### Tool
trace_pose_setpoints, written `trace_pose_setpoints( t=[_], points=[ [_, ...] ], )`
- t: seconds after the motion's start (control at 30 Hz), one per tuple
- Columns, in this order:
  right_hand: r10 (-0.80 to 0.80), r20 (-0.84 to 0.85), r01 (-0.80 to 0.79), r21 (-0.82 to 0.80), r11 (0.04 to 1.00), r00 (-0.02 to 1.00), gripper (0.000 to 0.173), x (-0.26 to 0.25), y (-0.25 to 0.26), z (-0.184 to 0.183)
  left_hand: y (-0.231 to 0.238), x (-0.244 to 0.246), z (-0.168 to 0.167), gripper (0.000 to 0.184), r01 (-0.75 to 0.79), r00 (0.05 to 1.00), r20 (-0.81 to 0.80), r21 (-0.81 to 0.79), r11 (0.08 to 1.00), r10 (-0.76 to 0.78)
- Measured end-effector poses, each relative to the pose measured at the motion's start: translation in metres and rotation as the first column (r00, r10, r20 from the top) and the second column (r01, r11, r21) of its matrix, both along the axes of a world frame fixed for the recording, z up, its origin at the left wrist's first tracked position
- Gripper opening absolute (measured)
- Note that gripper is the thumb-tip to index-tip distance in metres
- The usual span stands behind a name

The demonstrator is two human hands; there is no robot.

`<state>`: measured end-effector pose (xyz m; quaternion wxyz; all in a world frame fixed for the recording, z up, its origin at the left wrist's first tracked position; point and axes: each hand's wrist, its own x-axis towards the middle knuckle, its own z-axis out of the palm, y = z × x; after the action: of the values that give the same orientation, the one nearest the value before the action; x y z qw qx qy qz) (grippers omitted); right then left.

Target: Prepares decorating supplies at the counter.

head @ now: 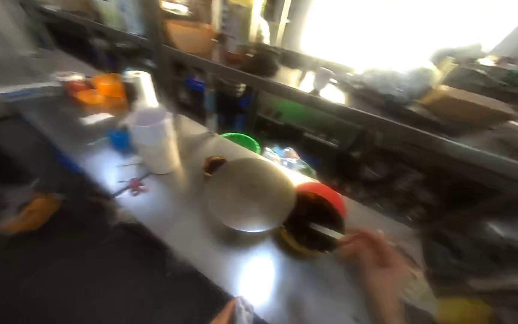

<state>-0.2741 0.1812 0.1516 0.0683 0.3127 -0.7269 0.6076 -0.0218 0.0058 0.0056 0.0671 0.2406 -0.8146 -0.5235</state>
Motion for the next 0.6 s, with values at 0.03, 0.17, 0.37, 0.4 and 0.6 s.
trace_pose_setpoints(
  t=[0.03, 0.17, 0.37, 0.4, 0.6],
  points=[
    [0.091, 0.058, -0.093, 0.043, 0.995, 0.994, 0.026, 0.024, -0.001, -0.027, 0.003, -0.007, 0.005, 0.069, 0.011, 0.999, -0.031, -0.031, 0.999, -0.012],
    [0.205, 0.392, -0.247, 0.060, 0.967, 0.897, 0.072, 0.104, 0.006, -0.100, 0.022, -0.044, 0.020, 0.072, 0.139, 0.982, -0.104, -0.174, 0.975, -0.159],
    [-0.129, 0.575, 0.258, -0.149, 0.955, 0.808, 0.068, 0.132, 0.027, -0.112, 0.090, -0.099, 0.039, 0.084, 0.338, 0.884, -0.163, -0.422, 0.841, -0.437],
    [-0.194, 0.584, 0.333, -0.139, 0.933, 0.788, 0.067, 0.129, 0.036, -0.113, 0.102, -0.105, 0.041, 0.085, 0.373, 0.861, -0.170, -0.431, 0.822, -0.480],
    [-0.211, 0.769, 0.644, -0.313, 0.698, 0.603, 0.031, 0.103, 0.102, -0.129, 0.135, -0.117, 0.033, 0.090, 0.549, 0.766, -0.107, -0.402, 0.733, -0.633]
  ],
)
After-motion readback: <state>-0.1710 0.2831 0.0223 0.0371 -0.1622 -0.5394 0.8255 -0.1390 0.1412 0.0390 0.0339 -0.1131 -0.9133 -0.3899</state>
